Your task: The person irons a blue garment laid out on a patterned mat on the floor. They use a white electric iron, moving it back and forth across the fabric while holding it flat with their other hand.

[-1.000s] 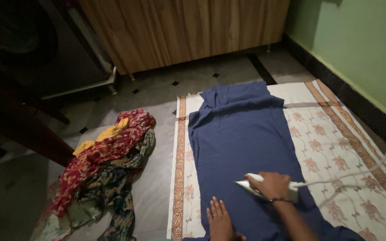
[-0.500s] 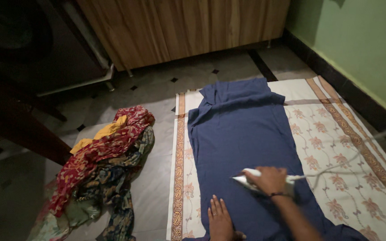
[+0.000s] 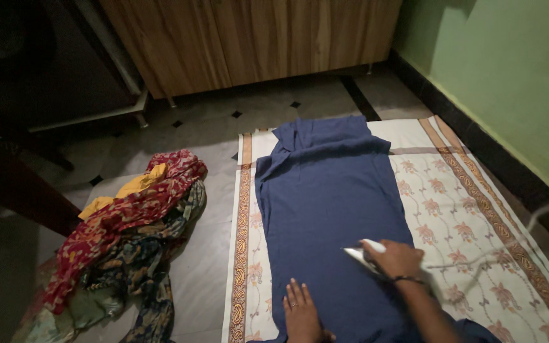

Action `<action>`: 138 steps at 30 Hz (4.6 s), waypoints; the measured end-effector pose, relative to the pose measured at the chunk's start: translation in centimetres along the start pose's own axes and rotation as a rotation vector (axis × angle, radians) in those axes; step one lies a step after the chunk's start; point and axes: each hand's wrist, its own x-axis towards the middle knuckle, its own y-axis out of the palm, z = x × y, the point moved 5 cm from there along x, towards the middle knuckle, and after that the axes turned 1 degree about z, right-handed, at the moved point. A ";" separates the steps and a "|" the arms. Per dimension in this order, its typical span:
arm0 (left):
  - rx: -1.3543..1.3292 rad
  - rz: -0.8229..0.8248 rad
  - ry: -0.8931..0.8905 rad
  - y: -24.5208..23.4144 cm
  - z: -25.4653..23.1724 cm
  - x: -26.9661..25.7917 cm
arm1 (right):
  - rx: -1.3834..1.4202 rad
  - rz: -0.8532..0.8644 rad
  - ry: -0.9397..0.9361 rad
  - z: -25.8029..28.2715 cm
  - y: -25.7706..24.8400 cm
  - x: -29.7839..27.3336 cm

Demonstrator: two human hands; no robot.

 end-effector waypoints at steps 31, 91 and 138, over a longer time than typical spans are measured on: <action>0.016 -0.013 0.031 0.6 -0.4 1.1 | -0.012 0.021 0.072 -0.5 -0.1 2.5; -0.028 -0.041 0.047 -0.9 -0.5 2.3 | -0.054 0.094 -0.094 9.1 0.1 6.1; -0.090 0.039 0.060 -2.6 -1.5 2.4 | 0.076 -0.056 0.178 0.6 0.0 6.1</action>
